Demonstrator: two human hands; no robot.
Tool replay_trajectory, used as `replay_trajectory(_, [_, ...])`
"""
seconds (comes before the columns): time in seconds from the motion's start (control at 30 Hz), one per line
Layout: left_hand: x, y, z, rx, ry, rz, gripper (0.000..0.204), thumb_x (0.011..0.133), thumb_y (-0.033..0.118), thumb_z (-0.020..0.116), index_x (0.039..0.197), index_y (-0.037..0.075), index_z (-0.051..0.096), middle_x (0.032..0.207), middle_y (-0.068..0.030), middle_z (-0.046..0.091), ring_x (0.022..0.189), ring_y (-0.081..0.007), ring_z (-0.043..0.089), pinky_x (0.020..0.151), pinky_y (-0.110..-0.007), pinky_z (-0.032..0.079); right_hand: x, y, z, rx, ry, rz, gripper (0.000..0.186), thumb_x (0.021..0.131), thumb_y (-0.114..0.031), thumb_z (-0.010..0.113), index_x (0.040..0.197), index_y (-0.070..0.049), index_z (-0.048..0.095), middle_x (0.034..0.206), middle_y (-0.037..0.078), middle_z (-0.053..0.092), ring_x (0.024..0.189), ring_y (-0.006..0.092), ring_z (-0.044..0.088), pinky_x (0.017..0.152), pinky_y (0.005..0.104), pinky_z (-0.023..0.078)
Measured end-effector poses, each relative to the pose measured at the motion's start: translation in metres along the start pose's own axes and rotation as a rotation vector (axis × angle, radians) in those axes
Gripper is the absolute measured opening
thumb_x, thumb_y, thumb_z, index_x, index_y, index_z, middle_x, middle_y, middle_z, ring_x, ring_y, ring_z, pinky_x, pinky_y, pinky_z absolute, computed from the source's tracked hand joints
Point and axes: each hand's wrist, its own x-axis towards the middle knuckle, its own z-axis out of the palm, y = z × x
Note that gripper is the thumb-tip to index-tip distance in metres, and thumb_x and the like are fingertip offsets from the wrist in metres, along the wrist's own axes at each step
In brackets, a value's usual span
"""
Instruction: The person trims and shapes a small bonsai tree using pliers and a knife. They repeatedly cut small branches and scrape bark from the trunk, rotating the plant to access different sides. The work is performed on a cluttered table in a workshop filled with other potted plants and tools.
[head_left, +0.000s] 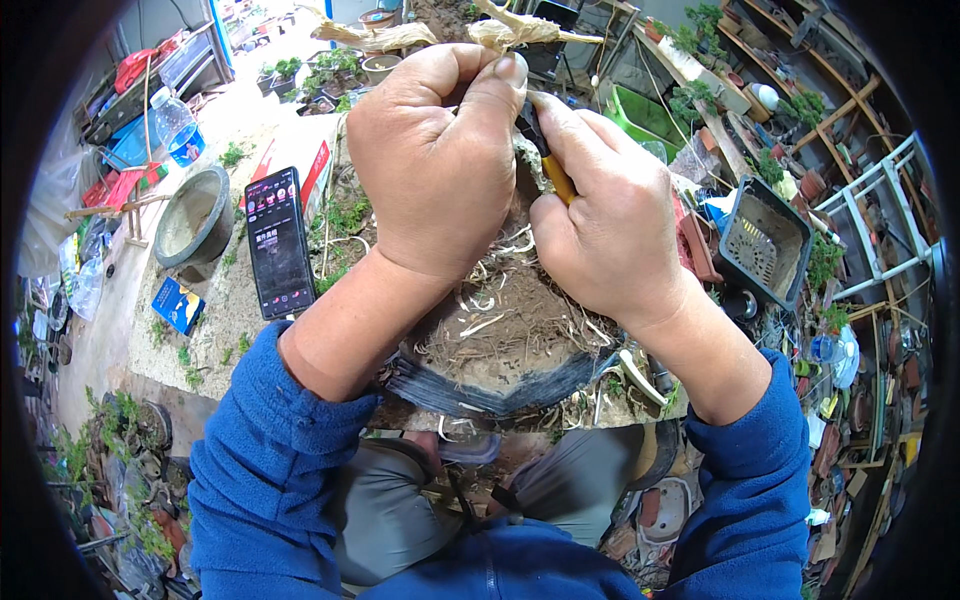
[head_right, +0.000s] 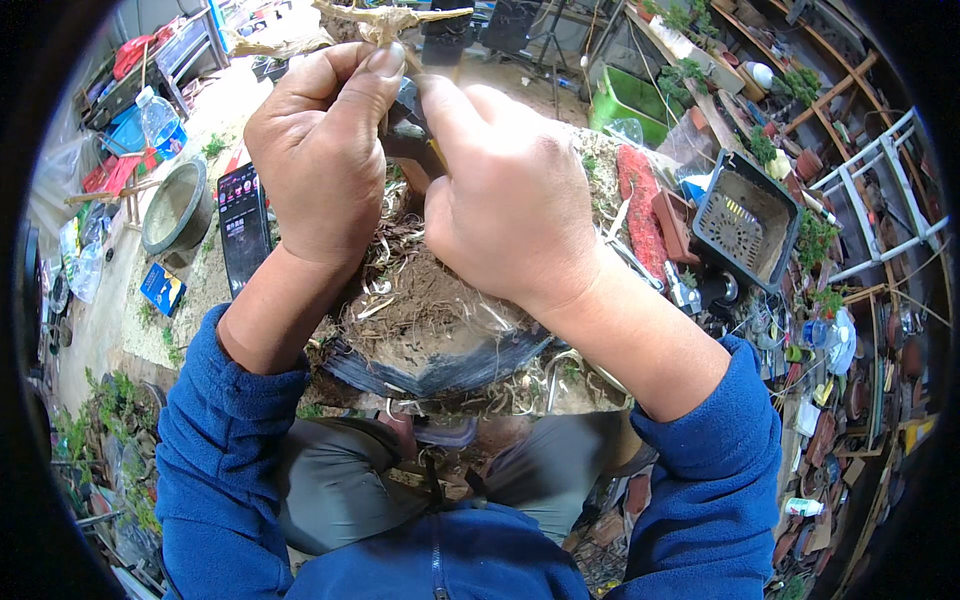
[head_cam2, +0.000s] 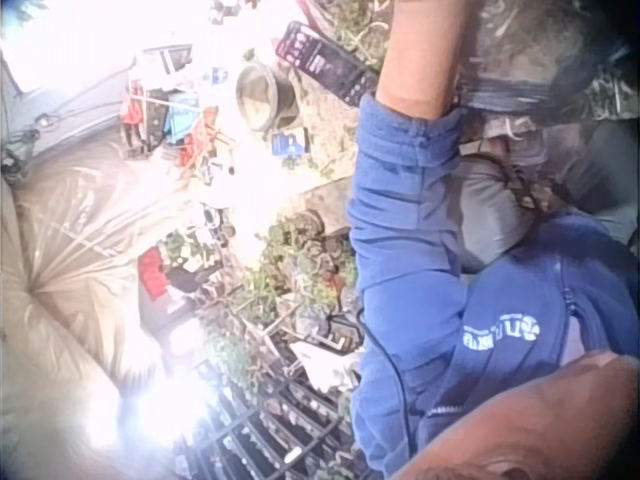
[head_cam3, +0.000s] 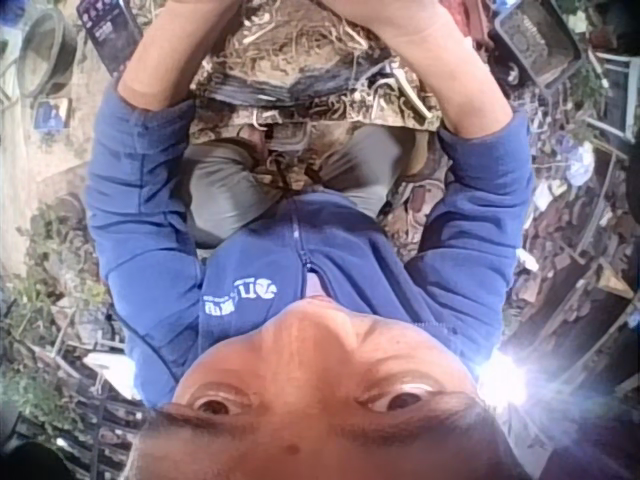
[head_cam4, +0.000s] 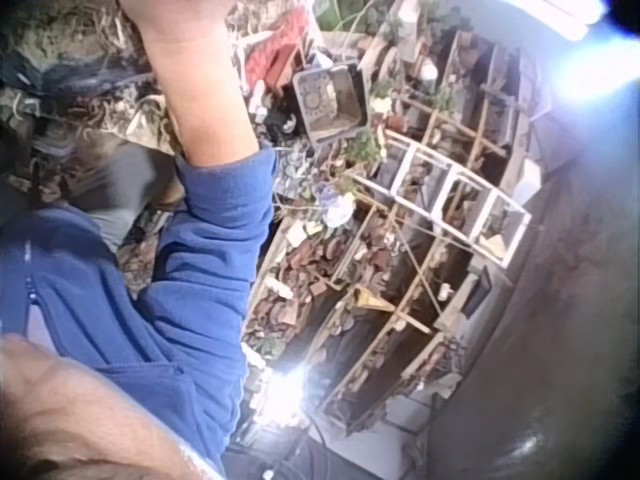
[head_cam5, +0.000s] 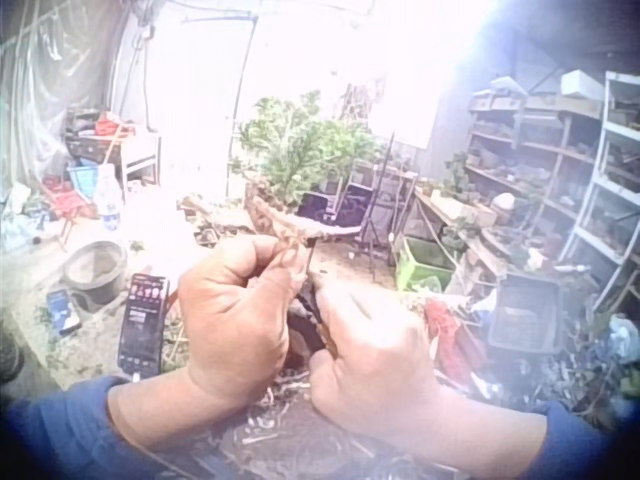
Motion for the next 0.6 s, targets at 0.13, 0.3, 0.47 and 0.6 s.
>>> replay_trajectory(0.13, [0.0,-0.002,-0.001,-0.017,-0.011,0.0,0.013,0.092,0.007,0.074,0.092,-0.005,0.076,0.072,-0.0056,0.071,0.065,-0.006,0.058,0.058,-0.025,0.047,0.0,0.0,0.001,0.003,0.006,-0.008,0.052,0.073,0.004,0.06,0.125,0.01,0.065,0.109,0.028,0.069,0.094,0.0423,0.07,0.087,0.0416,0.057])
replay_trajectory(0.3, [0.0,-0.002,-0.005,0.034,-0.023,0.038,0.011,0.092,0.006,0.074,0.093,-0.005,0.076,0.071,-0.0052,0.07,0.065,-0.0059,0.058,0.058,-0.025,0.047,0.0,-0.002,0.001,-0.027,-0.012,-0.01,0.053,0.073,0.004,0.061,0.126,0.009,0.065,0.105,0.026,0.069,0.09,0.0421,0.07,0.083,0.0424,0.057])
replay_trajectory(0.47, [-0.006,0.001,-0.011,0.089,-0.014,-0.068,0.011,0.092,0.005,0.072,0.089,-0.005,0.075,0.069,-0.0049,0.069,0.061,-0.006,0.057,0.055,-0.025,0.046,-0.003,-0.004,0.0,-0.038,-0.105,0.009,0.053,0.073,0.003,0.06,0.125,0.007,0.066,0.101,0.023,0.069,0.086,0.0402,0.069,0.079,0.0418,0.057])
replay_trajectory(0.6, [-0.005,-0.002,-0.01,-0.027,-0.01,-0.102,0.012,0.09,0.005,0.073,0.085,-0.006,0.074,0.066,-0.0046,0.068,0.058,-0.0055,0.057,0.053,-0.026,0.046,-0.004,-0.004,0.001,-0.021,-0.076,0.007,0.053,0.074,0.0,0.06,0.126,0.005,0.066,0.099,0.022,0.068,0.087,0.0403,0.068,0.078,0.044,0.056])
